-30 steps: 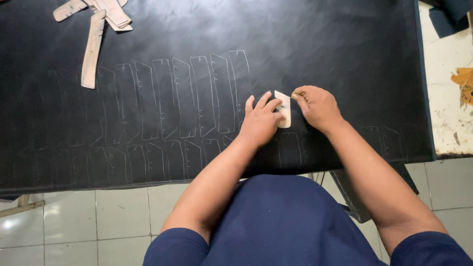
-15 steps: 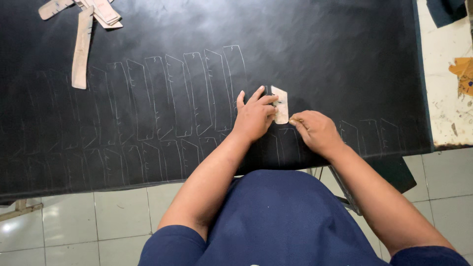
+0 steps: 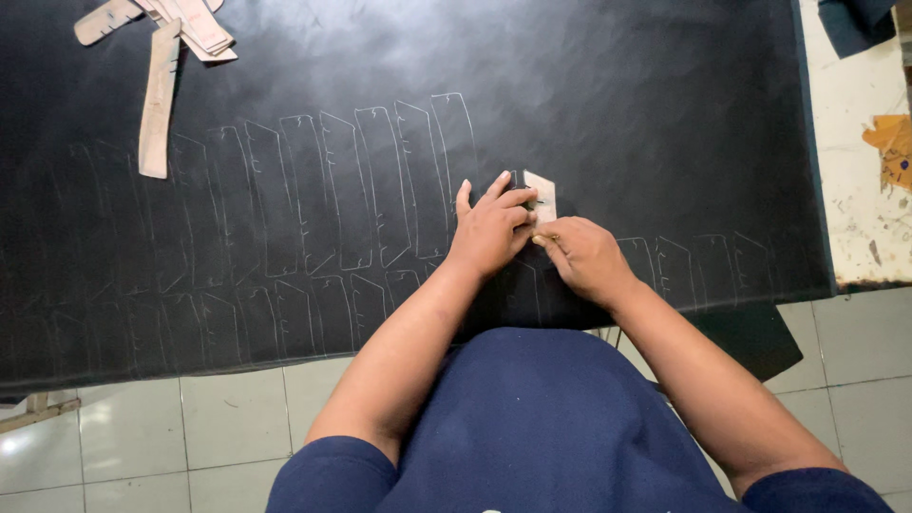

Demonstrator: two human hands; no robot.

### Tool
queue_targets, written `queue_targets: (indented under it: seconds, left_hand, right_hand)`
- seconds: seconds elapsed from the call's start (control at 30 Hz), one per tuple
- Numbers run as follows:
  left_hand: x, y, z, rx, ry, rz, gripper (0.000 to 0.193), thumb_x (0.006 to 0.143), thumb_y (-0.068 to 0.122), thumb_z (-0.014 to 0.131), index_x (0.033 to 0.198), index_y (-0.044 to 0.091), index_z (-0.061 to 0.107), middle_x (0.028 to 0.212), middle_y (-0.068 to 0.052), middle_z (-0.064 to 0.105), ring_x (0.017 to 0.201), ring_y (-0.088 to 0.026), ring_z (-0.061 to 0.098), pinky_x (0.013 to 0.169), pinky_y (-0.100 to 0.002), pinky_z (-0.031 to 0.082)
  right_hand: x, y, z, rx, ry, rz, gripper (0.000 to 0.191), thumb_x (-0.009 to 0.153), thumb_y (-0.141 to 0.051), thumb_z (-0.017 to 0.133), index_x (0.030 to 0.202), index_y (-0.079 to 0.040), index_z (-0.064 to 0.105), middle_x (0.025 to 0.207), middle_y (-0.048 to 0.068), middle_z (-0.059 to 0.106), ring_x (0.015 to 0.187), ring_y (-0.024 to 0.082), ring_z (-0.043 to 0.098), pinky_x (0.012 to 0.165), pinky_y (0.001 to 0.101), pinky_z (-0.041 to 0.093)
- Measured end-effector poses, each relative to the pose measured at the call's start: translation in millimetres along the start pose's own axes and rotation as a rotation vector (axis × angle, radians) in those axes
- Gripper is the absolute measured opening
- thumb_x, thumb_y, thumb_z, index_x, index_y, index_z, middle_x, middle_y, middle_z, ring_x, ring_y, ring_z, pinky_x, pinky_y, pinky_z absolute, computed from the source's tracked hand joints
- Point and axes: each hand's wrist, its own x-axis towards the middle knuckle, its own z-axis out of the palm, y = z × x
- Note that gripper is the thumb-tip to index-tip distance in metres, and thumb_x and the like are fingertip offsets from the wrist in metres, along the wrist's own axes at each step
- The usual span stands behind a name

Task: The person uses a small paper template and a pencil to trace outlines onto a large piece of black fabric laid on a table. The person repeatedly positions the template and traces its shape to create multiple identical markings.

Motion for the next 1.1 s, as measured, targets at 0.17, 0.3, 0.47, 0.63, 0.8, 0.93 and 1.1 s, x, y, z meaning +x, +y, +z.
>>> queue_targets:
  seconds: [0.17, 0.3, 0.47, 0.63, 0.8, 0.93, 1.1]
  left_hand:
    - [-6.5, -1.0, -4.0, -0.002, 0.043, 0.039, 0.017, 0.083, 0.028, 0.075, 0.099, 0.022, 0.076, 0.146, 0.004, 0.054, 0.148, -0.028, 0.038, 0.118, -0.069, 0.016]
    - [-8.7, -1.7, -3.5, 0.075, 0.062, 0.091, 0.02, 0.085, 0.03, 0.076, 0.104, 0.023, 0.071, 0.15, 0.003, 0.051, 0.148, -0.028, 0.038, 0.119, -0.068, 0.018]
    - [-11.1, -1.3, 2.3, 0.162, 0.107, 0.116, 0.025, 0.082, 0.029, 0.076, 0.105, 0.023, 0.07, 0.151, 0.003, 0.052, 0.148, -0.027, 0.039, 0.12, -0.068, 0.02]
    - [-10.4, -1.0, 3.0, 0.18, 0.119, 0.133, 0.026, 0.084, 0.031, 0.075, 0.107, 0.023, 0.068, 0.152, 0.003, 0.051, 0.149, -0.027, 0.038, 0.121, -0.067, 0.019]
    - [-7.2, 3.7, 1.0, 0.177, 0.088, 0.055, 0.043, 0.084, 0.033, 0.073, 0.124, 0.02, 0.063, 0.153, 0.003, 0.05, 0.149, -0.023, 0.038, 0.123, -0.062, 0.017]
    - [-3.3, 6.0, -0.9, 0.135, 0.083, 0.004, 0.062, 0.084, 0.034, 0.072, 0.139, 0.012, 0.056, 0.156, -0.003, 0.047, 0.149, -0.021, 0.038, 0.124, -0.058, 0.016]
    - [-2.5, 7.8, -3.2, 0.216, 0.05, 0.01, 0.063, 0.086, 0.037, 0.071, 0.142, 0.015, 0.054, 0.158, -0.004, 0.046, 0.15, -0.022, 0.037, 0.125, -0.057, 0.016]
  right_hand:
    - [11.0, 10.8, -6.4, 0.042, 0.165, 0.1, 0.012, 0.1, -0.014, 0.066, 0.103, -0.003, 0.072, 0.1, 0.012, 0.074, 0.091, 0.03, 0.071, 0.082, 0.0391, 0.056]
    - [20.0, 18.5, -9.2, 0.117, 0.155, 0.249, 0.015, 0.1, -0.015, 0.066, 0.105, -0.003, 0.074, 0.102, 0.012, 0.074, 0.09, 0.028, 0.073, 0.08, 0.0372, 0.056]
    - [24.3, 21.8, -10.4, 0.029, 0.158, 0.165, 0.014, 0.1, -0.014, 0.066, 0.103, -0.004, 0.074, 0.101, 0.012, 0.074, 0.092, 0.03, 0.072, 0.083, 0.0377, 0.056]
    - [30.4, 25.5, -10.6, 0.11, 0.12, 0.139, 0.014, 0.099, -0.014, 0.066, 0.103, -0.003, 0.073, 0.1, 0.012, 0.074, 0.091, 0.029, 0.072, 0.082, 0.0375, 0.055]
    - [32.0, 38.9, -13.2, 0.326, 0.132, 0.387, 0.016, 0.103, -0.013, 0.058, 0.098, -0.002, 0.069, 0.09, 0.012, 0.068, 0.083, 0.03, 0.069, 0.08, 0.038, 0.056]
    - [43.2, 51.4, -7.0, 0.109, 0.093, 0.168, 0.025, 0.094, -0.016, 0.066, 0.116, -0.003, 0.066, 0.112, 0.016, 0.063, 0.101, 0.035, 0.066, 0.087, 0.0436, 0.054]
    - [53.5, 55.5, 1.2, -0.072, -0.163, 0.356, 0.052, 0.08, -0.037, 0.083, 0.113, -0.007, 0.057, 0.118, 0.018, 0.051, 0.099, 0.036, 0.064, 0.08, 0.0473, 0.053]
